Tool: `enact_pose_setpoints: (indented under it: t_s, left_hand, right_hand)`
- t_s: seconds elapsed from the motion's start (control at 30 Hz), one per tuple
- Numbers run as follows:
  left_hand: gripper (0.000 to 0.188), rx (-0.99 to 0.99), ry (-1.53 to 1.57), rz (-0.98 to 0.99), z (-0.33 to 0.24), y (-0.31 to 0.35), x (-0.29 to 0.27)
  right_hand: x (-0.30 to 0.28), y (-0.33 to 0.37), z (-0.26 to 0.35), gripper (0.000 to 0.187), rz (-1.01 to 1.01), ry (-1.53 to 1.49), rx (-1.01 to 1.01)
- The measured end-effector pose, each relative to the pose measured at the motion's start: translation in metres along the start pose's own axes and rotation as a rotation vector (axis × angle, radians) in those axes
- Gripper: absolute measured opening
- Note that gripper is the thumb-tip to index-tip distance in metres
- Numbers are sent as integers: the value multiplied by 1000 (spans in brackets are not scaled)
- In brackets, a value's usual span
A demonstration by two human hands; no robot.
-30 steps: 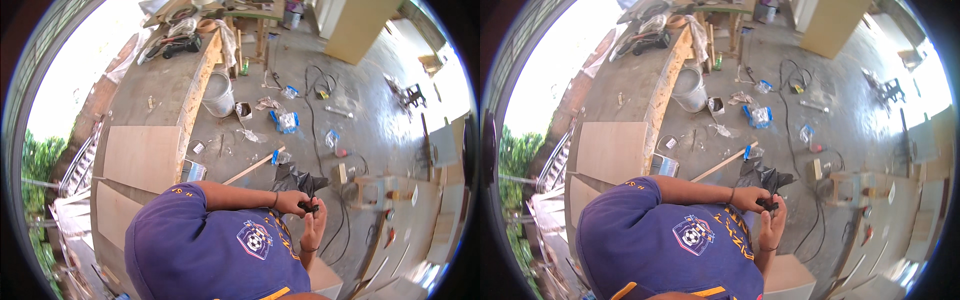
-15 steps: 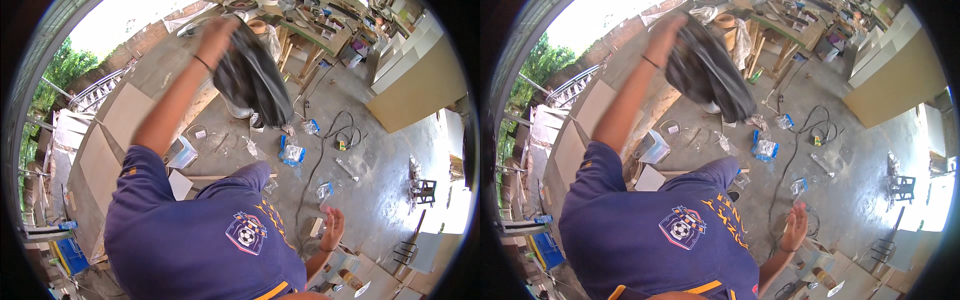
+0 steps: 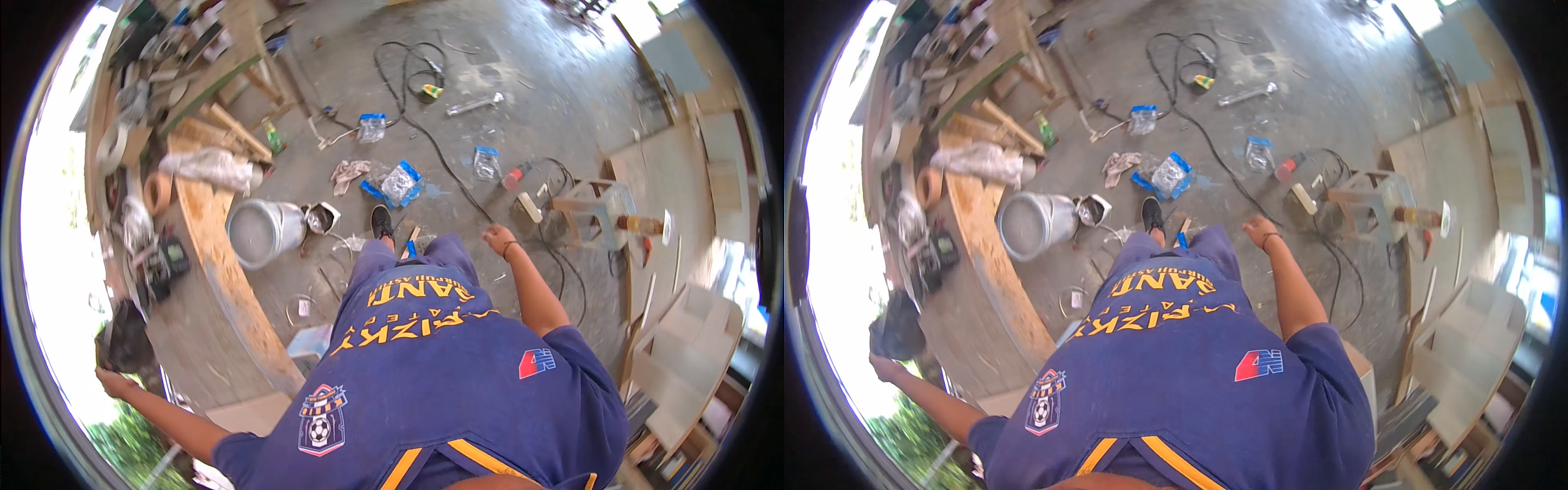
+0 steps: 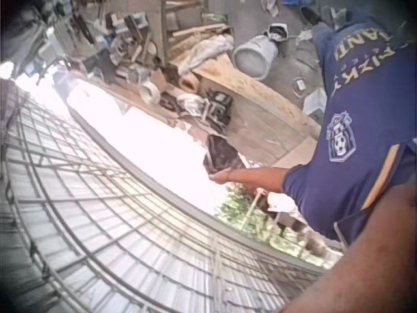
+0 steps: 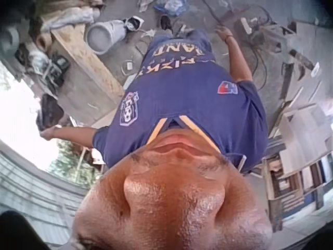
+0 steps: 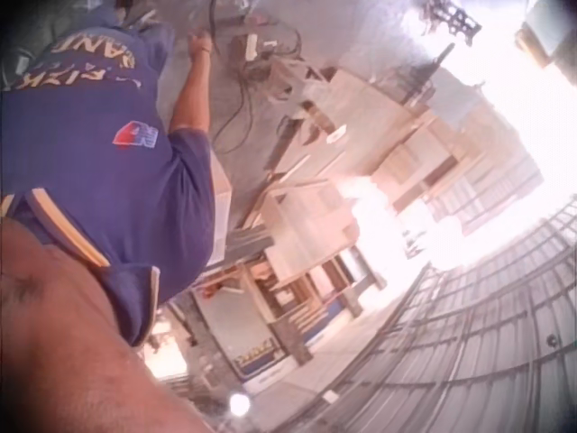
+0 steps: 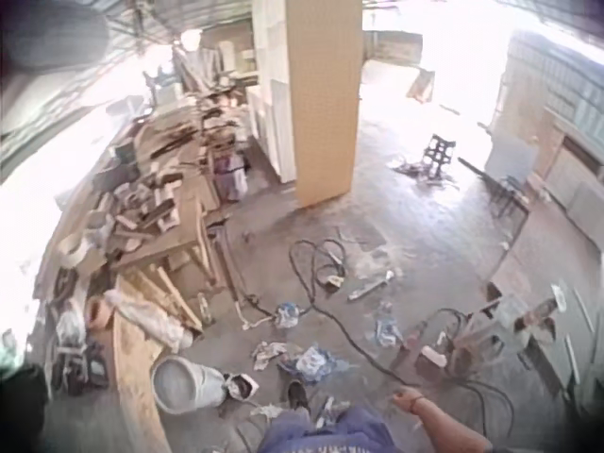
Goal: The person sorts small wooden components on a workbench, handles a drill, retrieves a roll of edge banding from a storage pile, and gathers small white blocks in a furniture workshop.
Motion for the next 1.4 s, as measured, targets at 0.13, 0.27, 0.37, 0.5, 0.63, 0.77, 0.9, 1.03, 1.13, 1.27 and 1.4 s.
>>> enact_pose_setpoints:
  t_s: [0.13, 0.27, 0.37, 0.5, 0.63, 0.77, 0.9, 1.03, 1.13, 1.27, 1.4]
  left_hand:
    - [56, -188, -585, -26, 169, -66, -12]
    - [61, -192, -756, -4, 156, -34, 66]
    - [66, -126, -788, -57, 116, 18, 141]
    - [75, 58, -698, -21, 59, 148, 268]
    - [78, 684, -172, 365, -53, 421, 448]
    - [54, 753, -16, 2045, -144, 736, 526]
    - [56, 467, -390, 2601, -60, 857, 577]
    - [60, 761, -933, 2233, 12, 802, 695]
    - [27, -169, -667, 1821, 15, 759, 767]
    - [16, -197, -564, 1458, -77, 753, 790]
    - [17, 400, -876, 1888, -107, 849, 856]
  right_hand:
    - [31, 34, -74, 36, 32, -264, 429]
    - [55, 58, -118, 27, 197, -237, 641]
    - [41, 72, -90, 38, -19, -539, 647]
    - [17, 40, -43, 36, -25, -560, 585]
    - [8, -21, -44, 34, 28, -579, 495]
    - [-29, -90, -55, 35, -26, -637, 360]
    - [-142, -118, -48, 30, -103, -664, 400]
    - [-197, -187, -116, 26, -250, -1091, 439]
    - [-316, -223, -103, 25, -230, -960, 351]
    - [-461, -302, -53, 29, -236, -840, 170]
    - [-598, -394, 49, 30, -412, -371, -106]
Point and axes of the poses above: each hand's wrist, its own y-axis away from the middle knuckle, its own x-axis out of the palm, z = x × y, the point moved 8 cm from there along -y, towards the middle knuckle, and after that the axes turned 4 degrees about z, right-handed, at the moved point
